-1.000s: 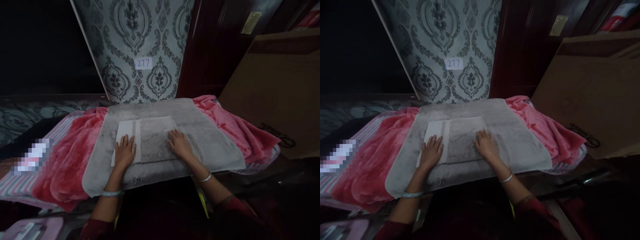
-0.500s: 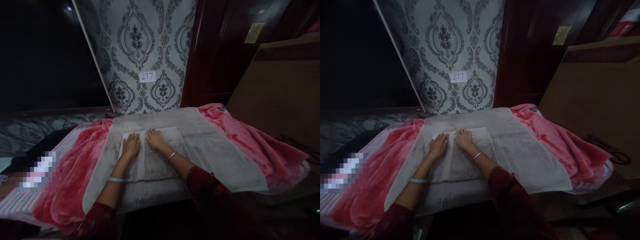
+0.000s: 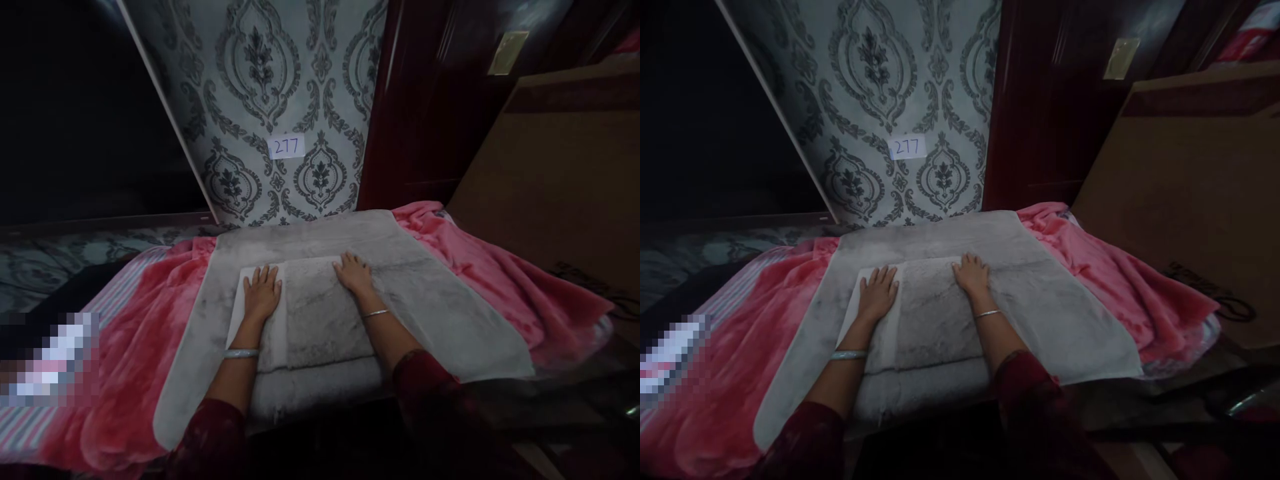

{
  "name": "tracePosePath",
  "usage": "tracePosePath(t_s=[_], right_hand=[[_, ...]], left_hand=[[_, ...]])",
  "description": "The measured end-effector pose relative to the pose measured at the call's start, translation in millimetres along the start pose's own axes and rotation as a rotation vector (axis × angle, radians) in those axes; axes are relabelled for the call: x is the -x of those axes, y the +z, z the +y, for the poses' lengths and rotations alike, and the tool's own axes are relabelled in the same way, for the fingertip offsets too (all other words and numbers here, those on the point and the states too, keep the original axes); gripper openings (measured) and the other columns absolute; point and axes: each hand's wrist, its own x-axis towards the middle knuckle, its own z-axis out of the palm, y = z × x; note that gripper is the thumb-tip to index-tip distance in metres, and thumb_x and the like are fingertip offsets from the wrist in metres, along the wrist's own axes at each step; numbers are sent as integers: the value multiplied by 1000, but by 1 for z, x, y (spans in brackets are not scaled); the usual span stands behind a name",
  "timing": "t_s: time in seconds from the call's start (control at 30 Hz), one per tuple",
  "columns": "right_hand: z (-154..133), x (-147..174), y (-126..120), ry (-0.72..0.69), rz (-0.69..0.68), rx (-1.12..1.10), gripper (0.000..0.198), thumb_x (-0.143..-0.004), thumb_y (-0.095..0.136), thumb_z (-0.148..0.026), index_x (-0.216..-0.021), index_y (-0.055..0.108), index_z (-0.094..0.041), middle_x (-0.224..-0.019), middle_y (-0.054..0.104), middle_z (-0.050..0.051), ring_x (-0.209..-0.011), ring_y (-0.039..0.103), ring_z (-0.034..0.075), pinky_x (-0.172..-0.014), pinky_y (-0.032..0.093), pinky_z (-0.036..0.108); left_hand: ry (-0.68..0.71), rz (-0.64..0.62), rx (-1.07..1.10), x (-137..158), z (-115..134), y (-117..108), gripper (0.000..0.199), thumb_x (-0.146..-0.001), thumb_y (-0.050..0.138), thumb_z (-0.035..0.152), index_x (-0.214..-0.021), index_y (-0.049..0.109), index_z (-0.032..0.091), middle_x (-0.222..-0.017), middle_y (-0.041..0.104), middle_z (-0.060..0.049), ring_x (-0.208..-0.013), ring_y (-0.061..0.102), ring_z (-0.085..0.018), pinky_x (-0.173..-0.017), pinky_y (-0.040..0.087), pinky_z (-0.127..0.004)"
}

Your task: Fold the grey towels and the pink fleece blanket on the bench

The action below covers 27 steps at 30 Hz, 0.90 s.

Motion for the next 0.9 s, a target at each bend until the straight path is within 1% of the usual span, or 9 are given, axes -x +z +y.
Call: tracePosePath(t_s=[0.07,0.17,0.23,0.3,0.37,0.5,0.6,0.73,0.9], right_hand=[[12,6,-1,38,-10,4,60,-107,22,-42,-161,34,-16,-166,35,11,-151,30,31,-119,27,51],[27,19,-9,27,-34,21,60,-107,20,-38,-163,29,-18,-167,33,9,-152,29,29,-121,25,49],[29,33,-16,44,-31,36,61,-107,23,-41,-164,27,-19,-169,28,11,-154,26,31,-121,26,52],[18,54,-21,28,24,54,64,-105,29,-45,-164,25,-19,-170,20,16,-156,20,34,-120,24,57],[-5,83,-17,-94,60,57,68,-104,34,-46,-164,24,-17,-171,16,18,-157,15,34,-121,21,58],[-57,144,8,-430,-50,5,66,-104,37,-45,-163,30,-16,-170,19,15,-157,15,30,-124,17,56],[-75,167,22,-518,-68,-7,63,-104,35,-43,-161,34,-16,-169,22,14,-157,17,30,-124,14,57],[-62,166,22,-522,-73,-14,63,-104,36,-43,-161,36,-16,-169,25,12,-157,19,28,-125,14,52],[-9,157,17,-372,-22,27,65,-103,38,-46,-160,37,-14,-168,27,13,-156,19,29,-124,15,53]], left_hand=[[7,15,2,2,1,0,57,-103,31,37,-157,42,22,-165,37,-10,-154,28,-33,-123,22,-62],[18,18,8,4,1,0,57,-103,30,38,-156,42,22,-165,37,-10,-154,29,-34,-123,22,-62],[16,9,18,3,2,-2,57,-103,30,37,-157,41,21,-166,36,-10,-154,28,-34,-123,21,-62],[7,-13,34,2,4,-6,57,-103,30,37,-158,39,21,-166,35,-10,-155,26,-33,-124,19,-62],[-11,-49,54,3,6,-13,58,-103,31,37,-159,37,20,-167,33,-10,-156,24,-31,-125,17,-60],[-20,-77,97,25,10,-21,63,-102,35,34,-162,29,17,-168,30,-15,-156,25,-29,-124,23,-58],[36,-55,67,55,12,-17,61,-101,36,35,-160,35,20,-168,29,-14,-156,24,-31,-123,23,-61],[40,-54,22,81,12,-8,58,-103,34,38,-159,39,24,-170,24,-11,-158,20,-31,-125,18,-60],[31,-49,20,83,13,-10,57,-103,35,37,-158,41,22,-169,28,-12,-157,22,-31,-125,20,-57]])
